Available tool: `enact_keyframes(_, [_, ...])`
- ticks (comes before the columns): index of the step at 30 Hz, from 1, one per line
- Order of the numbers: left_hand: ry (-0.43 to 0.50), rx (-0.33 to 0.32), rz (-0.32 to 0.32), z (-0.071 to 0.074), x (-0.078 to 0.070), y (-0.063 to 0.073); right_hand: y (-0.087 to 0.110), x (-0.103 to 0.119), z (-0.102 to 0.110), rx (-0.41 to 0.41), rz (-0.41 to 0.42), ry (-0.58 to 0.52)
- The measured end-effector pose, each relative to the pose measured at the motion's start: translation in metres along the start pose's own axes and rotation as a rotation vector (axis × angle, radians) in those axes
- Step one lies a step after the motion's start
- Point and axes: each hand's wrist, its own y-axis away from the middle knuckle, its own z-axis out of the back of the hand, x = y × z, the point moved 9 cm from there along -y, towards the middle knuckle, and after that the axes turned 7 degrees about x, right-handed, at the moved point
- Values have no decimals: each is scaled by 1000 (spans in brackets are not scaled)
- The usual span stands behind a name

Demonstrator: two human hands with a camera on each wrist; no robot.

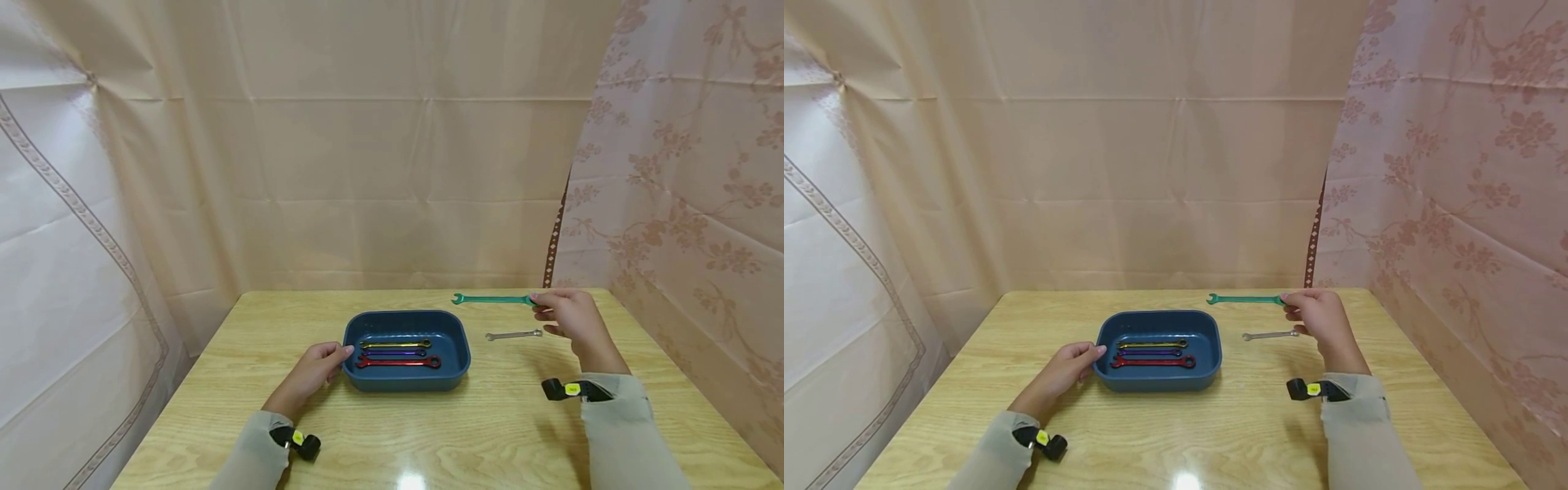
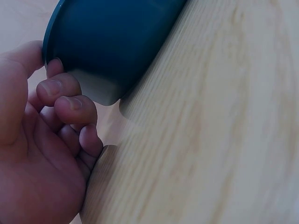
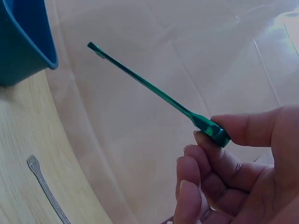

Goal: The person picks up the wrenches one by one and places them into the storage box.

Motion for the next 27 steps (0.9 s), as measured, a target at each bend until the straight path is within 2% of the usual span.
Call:
enact_keyframes(5, [-12,5,-10,-1,-1,-1,0,-2,-5,55,-19,-97])
enact_keyframes(10, [-26,17,-23,-1,-2,-1,-1,-1,-13,102,-20,-71])
enact_keyframes(16, [-10,23,-12,-1,-1,0,-2,1,-20,107,-14,-53])
enact_keyframes(22, [-13,14,-13,1,-2,0,-4,2,-26,97,-17,-150])
enact_keyframes(27, [-12,12,-25,0,-2,-1,-3,-3,-33,75,-51,-202])
